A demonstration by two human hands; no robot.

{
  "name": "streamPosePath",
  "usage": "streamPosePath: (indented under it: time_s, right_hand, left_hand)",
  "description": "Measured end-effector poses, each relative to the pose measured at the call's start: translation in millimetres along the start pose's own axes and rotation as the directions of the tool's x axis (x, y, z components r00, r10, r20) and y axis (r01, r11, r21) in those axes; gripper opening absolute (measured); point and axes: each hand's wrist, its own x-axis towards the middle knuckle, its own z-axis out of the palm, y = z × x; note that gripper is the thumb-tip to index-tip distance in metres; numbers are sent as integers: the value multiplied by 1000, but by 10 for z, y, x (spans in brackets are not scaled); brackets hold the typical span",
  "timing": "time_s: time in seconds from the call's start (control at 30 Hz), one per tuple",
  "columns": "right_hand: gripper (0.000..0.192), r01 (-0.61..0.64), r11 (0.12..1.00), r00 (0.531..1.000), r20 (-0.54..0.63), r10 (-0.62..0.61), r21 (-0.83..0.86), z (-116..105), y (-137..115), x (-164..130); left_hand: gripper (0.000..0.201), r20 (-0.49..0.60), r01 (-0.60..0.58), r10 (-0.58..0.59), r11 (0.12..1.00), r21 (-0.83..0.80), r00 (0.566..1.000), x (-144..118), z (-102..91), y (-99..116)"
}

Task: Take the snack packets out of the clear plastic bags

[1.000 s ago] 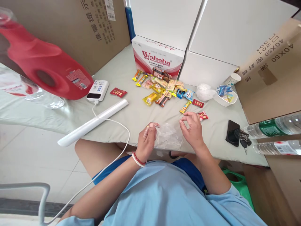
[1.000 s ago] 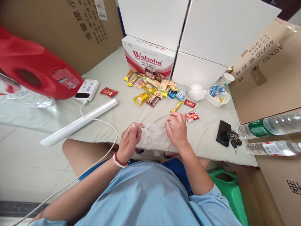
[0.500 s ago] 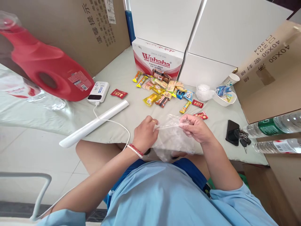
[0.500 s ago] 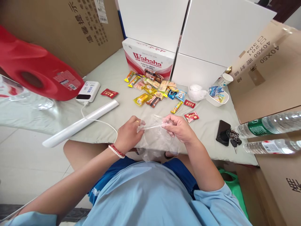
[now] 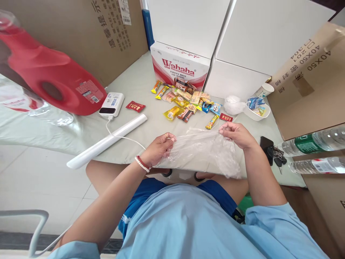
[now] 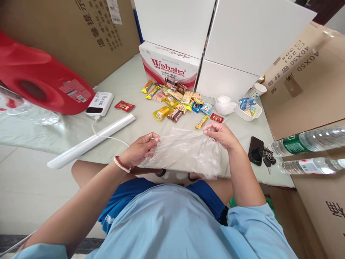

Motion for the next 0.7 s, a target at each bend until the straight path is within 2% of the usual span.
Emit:
streamPosePath:
  time_s: [0.1, 0.17, 0.27, 0.33, 0.37, 0.4, 0.47, 0.5, 0.53, 0.57, 0.6, 0.67, 0.7]
  right_hand:
    - [44, 11, 999, 990, -143, -18, -47, -45, 164, 219]
    - [46, -25, 999, 990, -142, 22, -22, -51, 258, 286]
    - [46, -50, 999, 993, -112, 48, -16, -55, 366, 289]
    - [44, -63, 998, 994, -95, 61, -18, -50, 415, 269]
    - [44, -73, 997, 993, -90, 72, -14, -39, 433, 262]
    - [44, -83, 996, 992, -91, 82, -12, -21, 448, 260]
    - [43, -91, 996, 991, -105, 88, -18, 35, 473, 270]
    - [43, -88, 996, 990, -110, 84, -29, 69, 484, 282]
    - [42, -82, 996, 991, -112, 77, -41, 104, 495, 296]
    - [42, -77, 996, 992, -108, 71, -52, 136, 505, 314]
    - [41, -72, 996, 993, -101, 66, -60, 163, 514, 332]
    - [39, -66, 995, 995, -86, 60, -74, 198, 529, 373]
    - [39, -63, 995, 995, -83, 56, -78, 204, 535, 393]
  left_hand:
    - [31, -91, -19, 37, 981, 191, 995, 82, -49, -93]
    - [30, -150, -3, 43, 966, 257, 988, 139, -98, -168]
    - [31, -127, -10, 49, 956, 292, 991, 209, -200, -233]
    - [30, -140, -41, 103, 921, 389, 985, 237, -258, -228]
    - [28, -192, -64, 173, 880, 470, 966, 240, -270, -213]
    - [27, -259, -93, 279, 824, 558, 925, 231, -263, -190]
    - [25, -326, -175, 541, 680, 712, 775, 174, -185, -135]
    - [28, -283, -243, 646, 601, 761, 709, 129, -115, -108]
    - [33, -185, -335, 713, 522, 785, 676, 79, -29, -85]
    - [40, -41, -437, 732, 450, 779, 680, 32, 65, -70]
    - [47, 135, -537, 700, 394, 746, 702, -6, 158, -65]
    - [56, 422, -663, 556, 352, 661, 716, -39, 307, -91]
    - [50, 502, -687, 486, 355, 635, 715, -34, 348, -123]
